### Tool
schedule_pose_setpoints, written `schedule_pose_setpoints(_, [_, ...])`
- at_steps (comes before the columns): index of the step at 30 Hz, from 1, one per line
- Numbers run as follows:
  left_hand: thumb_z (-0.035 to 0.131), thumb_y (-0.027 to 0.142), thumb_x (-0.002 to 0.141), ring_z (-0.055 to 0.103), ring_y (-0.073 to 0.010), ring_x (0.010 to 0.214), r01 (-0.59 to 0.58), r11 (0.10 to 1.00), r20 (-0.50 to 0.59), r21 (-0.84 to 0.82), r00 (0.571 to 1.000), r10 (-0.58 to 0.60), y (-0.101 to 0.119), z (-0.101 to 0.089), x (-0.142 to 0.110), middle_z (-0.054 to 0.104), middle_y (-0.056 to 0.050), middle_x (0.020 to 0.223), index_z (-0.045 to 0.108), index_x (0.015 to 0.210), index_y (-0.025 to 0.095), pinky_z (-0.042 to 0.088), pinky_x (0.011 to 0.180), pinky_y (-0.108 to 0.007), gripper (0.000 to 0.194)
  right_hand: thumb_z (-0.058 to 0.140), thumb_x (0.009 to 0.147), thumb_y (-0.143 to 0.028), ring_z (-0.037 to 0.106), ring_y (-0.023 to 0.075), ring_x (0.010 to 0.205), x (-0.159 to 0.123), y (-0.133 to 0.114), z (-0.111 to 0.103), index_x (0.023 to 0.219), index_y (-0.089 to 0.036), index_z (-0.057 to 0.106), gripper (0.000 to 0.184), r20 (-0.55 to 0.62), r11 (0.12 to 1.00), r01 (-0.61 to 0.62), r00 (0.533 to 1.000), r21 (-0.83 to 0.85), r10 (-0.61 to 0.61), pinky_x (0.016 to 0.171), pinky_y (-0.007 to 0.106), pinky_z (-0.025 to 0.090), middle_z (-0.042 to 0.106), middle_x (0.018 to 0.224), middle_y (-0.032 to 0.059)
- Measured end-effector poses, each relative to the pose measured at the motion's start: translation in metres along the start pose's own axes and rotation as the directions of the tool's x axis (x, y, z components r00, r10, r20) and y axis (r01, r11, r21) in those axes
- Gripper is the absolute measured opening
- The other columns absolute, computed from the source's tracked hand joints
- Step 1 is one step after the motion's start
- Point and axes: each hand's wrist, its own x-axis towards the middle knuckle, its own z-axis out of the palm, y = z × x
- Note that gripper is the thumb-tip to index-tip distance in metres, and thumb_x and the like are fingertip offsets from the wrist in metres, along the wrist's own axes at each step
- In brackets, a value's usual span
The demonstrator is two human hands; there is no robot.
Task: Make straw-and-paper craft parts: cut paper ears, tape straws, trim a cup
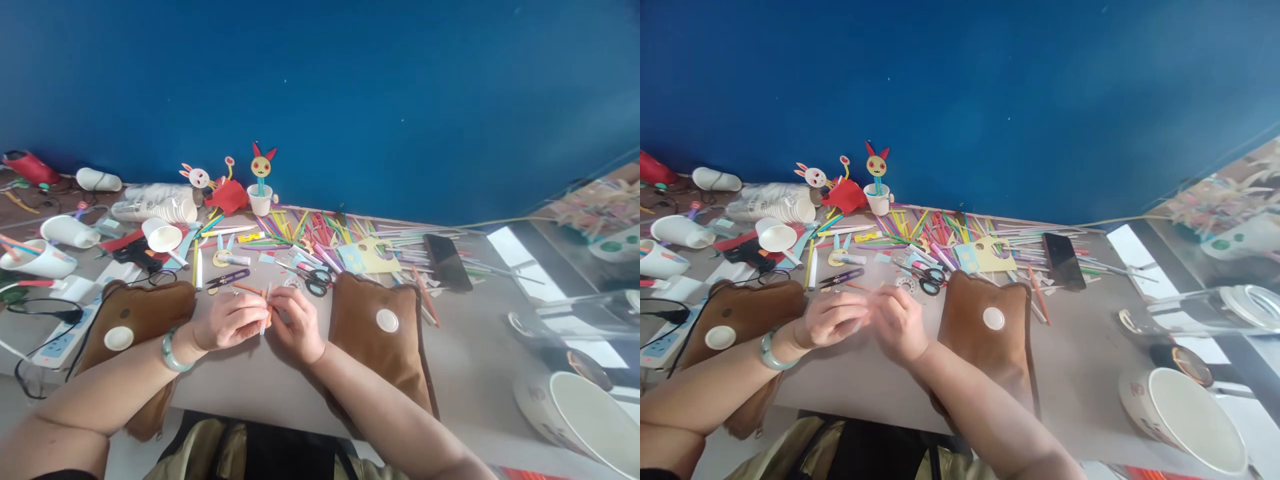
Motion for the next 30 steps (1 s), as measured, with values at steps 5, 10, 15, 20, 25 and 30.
schedule_pose_setpoints(5, [0.062, 0.014, 0.090, 0.073, -0.0153, 0.086, 0.019, 1.000, 0.000, -0.006, 1.000, -0.019, 0.000, 0.000, 0.000, 0.075, -0.010, 0.097, 0.063, 0.109, 0.015, 0.059, 0.074, -0.025, 0.018, 0.057, 0.090, -0.009, 0.070, 0.0197, 0.091, -0.001, 0.005, -0.007, 0.106, -0.022, 0.062, 0.021, 0.075, 0.997, 0.036, 0.997, -0.068, -0.031, 0.077, 0.035, 0.058, 0.072, 0.101, 0.0085])
schedule_pose_setpoints(10, [0.065, 0.012, 0.088, 0.073, -0.0154, 0.085, 0.070, 0.993, -0.012, -0.092, 0.997, -0.071, -0.001, 0.003, 0.005, 0.075, -0.009, 0.096, 0.065, 0.109, 0.017, 0.060, 0.076, -0.024, 0.021, 0.056, 0.090, -0.011, 0.070, 0.0214, 0.090, -0.004, 0.011, -0.007, 0.108, -0.024, 0.062, 0.023, 0.108, 0.999, -0.004, 0.994, -0.050, 0.009, 0.077, 0.038, 0.058, 0.074, 0.099, 0.0085])
schedule_pose_setpoints(15, [0.068, 0.013, 0.088, 0.074, -0.0159, 0.085, 0.146, 0.959, -0.019, -0.241, 0.988, -0.155, 0.002, 0.002, 0.014, 0.076, -0.007, 0.092, 0.068, 0.103, 0.021, 0.061, 0.077, -0.027, 0.017, 0.055, 0.092, -0.013, 0.068, 0.0209, 0.087, -0.003, 0.017, -0.004, 0.108, -0.022, 0.063, 0.020, 0.129, 0.998, 0.007, 0.992, -0.059, 0.001, 0.078, 0.037, 0.056, 0.073, 0.096, 0.0091])
schedule_pose_setpoints(20, [0.065, 0.026, 0.092, 0.064, -0.0110, 0.060, 0.466, 0.655, 0.025, -0.594, 0.825, -0.564, -0.006, -0.003, 0.020, 0.071, -0.004, 0.076, 0.066, 0.078, 0.018, 0.053, 0.056, -0.025, 0.016, 0.057, 0.095, -0.022, 0.066, 0.0196, 0.081, -0.002, 0.020, 0.003, 0.101, -0.019, 0.067, 0.013, 0.168, 0.996, -0.060, 0.983, -0.073, 0.071, 0.074, 0.034, 0.053, 0.073, 0.090, 0.0089])
schedule_pose_setpoints(25, [0.075, 0.040, 0.083, 0.053, -0.0081, 0.049, 0.617, 0.204, 0.238, -0.760, 0.555, -0.797, -0.033, 0.003, 0.015, 0.059, 0.002, 0.060, 0.064, 0.075, 0.017, 0.040, 0.045, -0.021, 0.027, 0.062, 0.093, -0.040, 0.052, 0.0111, 0.051, -0.002, 0.016, 0.010, 0.091, -0.017, 0.070, 0.025, 0.300, 0.901, -0.429, 0.868, 0.055, 0.395, 0.051, 0.024, 0.040, 0.062, 0.060, -0.0004])
schedule_pose_setpoints(30, [0.077, 0.043, 0.078, 0.051, -0.0083, 0.055, 0.639, 0.152, 0.366, -0.754, 0.601, -0.710, -0.041, 0.007, 0.010, 0.059, 0.001, 0.062, 0.068, 0.076, 0.015, 0.040, 0.052, -0.021, 0.030, 0.064, 0.087, -0.054, 0.048, 0.0102, 0.049, -0.003, 0.014, 0.015, 0.084, -0.016, 0.067, 0.038, 0.358, 0.817, -0.571, 0.782, 0.083, 0.510, 0.048, 0.024, 0.037, 0.058, 0.058, -0.0011])
